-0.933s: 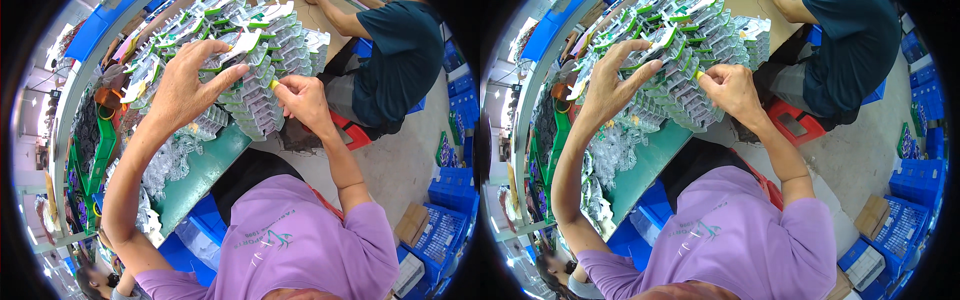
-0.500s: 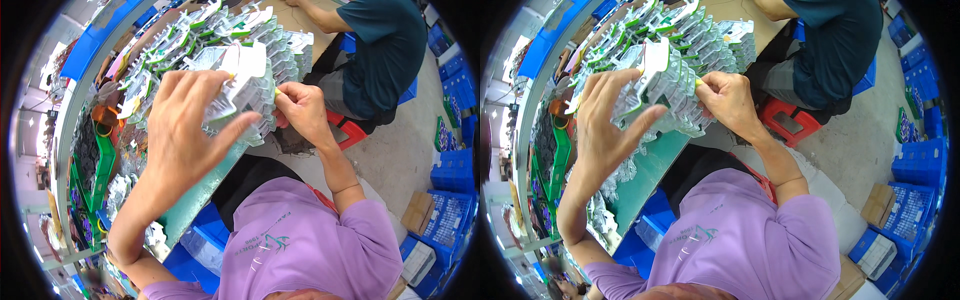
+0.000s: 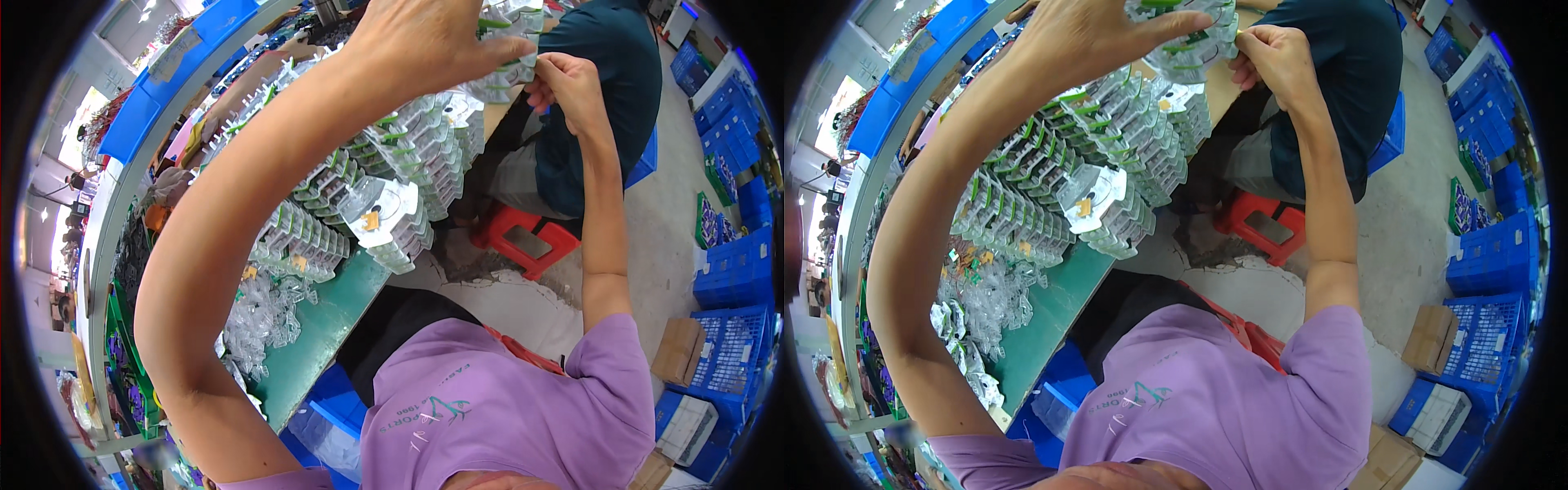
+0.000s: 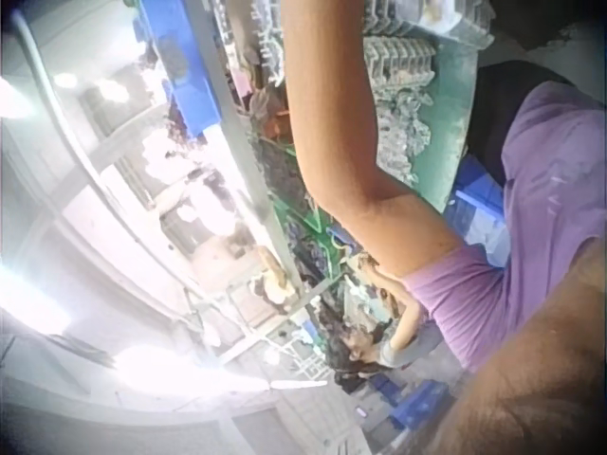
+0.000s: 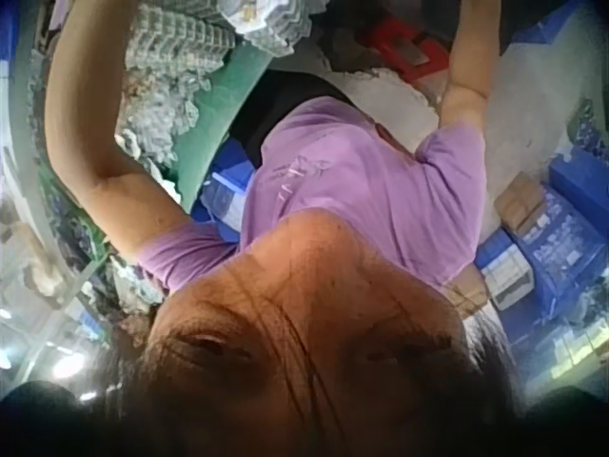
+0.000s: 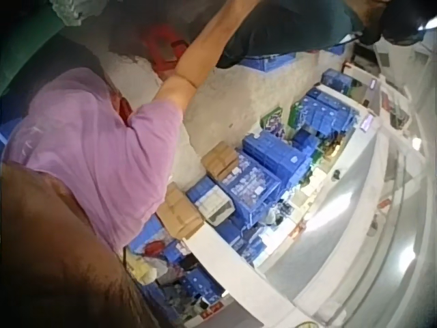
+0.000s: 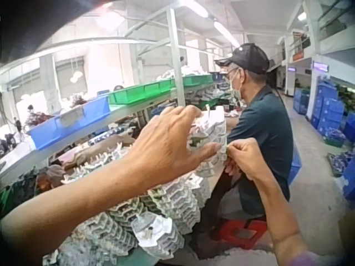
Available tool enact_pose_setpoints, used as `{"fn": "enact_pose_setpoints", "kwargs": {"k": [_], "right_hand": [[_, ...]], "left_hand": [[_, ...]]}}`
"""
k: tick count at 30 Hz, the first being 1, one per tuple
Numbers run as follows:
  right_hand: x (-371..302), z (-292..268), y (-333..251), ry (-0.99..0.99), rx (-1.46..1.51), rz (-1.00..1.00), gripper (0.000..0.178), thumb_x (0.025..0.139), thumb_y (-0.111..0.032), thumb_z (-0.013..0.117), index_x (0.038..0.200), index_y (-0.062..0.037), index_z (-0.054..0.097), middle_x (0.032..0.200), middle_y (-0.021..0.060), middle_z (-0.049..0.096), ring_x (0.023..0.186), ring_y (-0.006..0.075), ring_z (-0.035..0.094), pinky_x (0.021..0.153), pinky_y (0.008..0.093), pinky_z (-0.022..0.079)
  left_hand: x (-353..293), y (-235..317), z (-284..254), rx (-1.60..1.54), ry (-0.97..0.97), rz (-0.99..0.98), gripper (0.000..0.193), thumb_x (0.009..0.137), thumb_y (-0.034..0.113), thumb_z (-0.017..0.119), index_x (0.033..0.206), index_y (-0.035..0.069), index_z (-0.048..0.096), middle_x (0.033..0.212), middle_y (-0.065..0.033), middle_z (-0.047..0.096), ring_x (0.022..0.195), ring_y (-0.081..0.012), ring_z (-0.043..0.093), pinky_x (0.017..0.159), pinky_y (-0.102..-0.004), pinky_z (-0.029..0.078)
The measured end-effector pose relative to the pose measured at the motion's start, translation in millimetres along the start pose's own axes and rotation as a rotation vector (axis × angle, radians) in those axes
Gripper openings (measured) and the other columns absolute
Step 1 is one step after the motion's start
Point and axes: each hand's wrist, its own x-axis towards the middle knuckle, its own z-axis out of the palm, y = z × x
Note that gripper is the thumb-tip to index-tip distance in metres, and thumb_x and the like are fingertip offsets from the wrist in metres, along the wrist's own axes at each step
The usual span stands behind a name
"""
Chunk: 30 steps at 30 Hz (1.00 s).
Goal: Assembling small plastic electronic components with wires at an industrial workbench.
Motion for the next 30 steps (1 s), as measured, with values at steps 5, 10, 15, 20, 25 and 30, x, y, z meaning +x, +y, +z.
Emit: {"fn": "enact_pose_setpoints", "kwargs": {"k": [5, 10, 15, 20, 25, 30], "right_hand": [[66.8, 0.6, 43.4, 0.022, -0.006, 0.096, 0.024, 0.093, -0.018, 0.058, 0.084, 0.0023, 0.068, 0.069, 0.0081, 0.066, 0.052, 0.0122, 0.063, 0.048, 0.0226, 0.052], [130.8, 39.9, 102.4, -0.002, 0.072, 0.03, 0.026, 0.089, -0.014, 0.056, 0.078, 0.0075, 0.067, 0.07, 0.0158, 0.067, 0.055, 0.021, 0.067, 0.048, 0.0294, 0.056], [166.8, 74.0, 175.9, -0.054, 0.154, 0.148, 0.023, 0.09, -0.012, 0.055, 0.08, 0.0059, 0.065, 0.071, 0.0159, 0.066, 0.055, 0.0198, 0.066, 0.05, 0.0299, 0.057], [186.3, 100.0, 240.2, -0.108, 0.131, 0.219, 0.024, 0.09, -0.011, 0.055, 0.079, 0.0071, 0.065, 0.071, 0.0178, 0.067, 0.055, 0.0222, 0.067, 0.048, 0.0309, 0.057], [185.9, 108.6, 289.5, -0.111, 0.058, 0.303, 0.029, 0.09, -0.013, 0.058, 0.074, 0.0096, 0.066, 0.067, 0.0177, 0.068, 0.052, 0.0216, 0.067, 0.045, 0.0318, 0.056], [174.7, 106.7, 315.1, -0.118, 0.002, 0.428, 0.027, 0.09, -0.015, 0.059, 0.077, 0.0074, 0.067, 0.069, 0.016, 0.069, 0.052, 0.0202, 0.067, 0.044, 0.0302, 0.055]], "left_hand": [[14.6, -17.4, 4.8, 0.072, 0.185, 0.023, 0.059, 0.083, 0.037, 0.07, 0.121, -0.005, 0.053, 0.115, -0.0234, 0.056, 0.113, -0.0331, 0.051, 0.095, -0.0438, 0.041], [-37.3, -40.0, -21.5, 0.067, 0.188, 0.02, 0.055, 0.078, 0.037, 0.078, 0.117, 0.003, 0.06, 0.113, -0.0155, 0.065, 0.109, -0.0324, 0.061, 0.09, -0.0394, 0.048], [-117.0, -15.3, -57.3, 0.077, -0.017, -0.194, 0.052, 0.075, 0.017, 0.08, 0.119, 0.002, 0.057, 0.113, -0.0175, 0.061, 0.106, -0.0347, 0.056, 0.094, -0.0405, 0.043], [-204.9, 15.0, -95.5, 0.1, -0.207, -0.398, 0.06, 0.067, 0.011, 0.081, 0.12, -0.002, 0.055, 0.117, -0.021, 0.059, 0.109, -0.0397, 0.055, 0.097, -0.0467, 0.041], [-266.9, 44.1, -117.8, 0.176, -0.272, -0.699, 0.057, 0.069, 0.0, 0.07, 0.123, 0.0, 0.053, 0.117, -0.0183, 0.057, 0.11, -0.035, 0.053, 0.099, -0.0421, 0.039], [-304.2, 48.2, -127.6, 0.169, -0.222, -0.895, 0.052, 0.072, -0.003, 0.069, 0.121, 0.0, 0.053, 0.115, -0.0167, 0.056, 0.109, -0.0318, 0.053, 0.1, -0.0388, 0.037]]}}
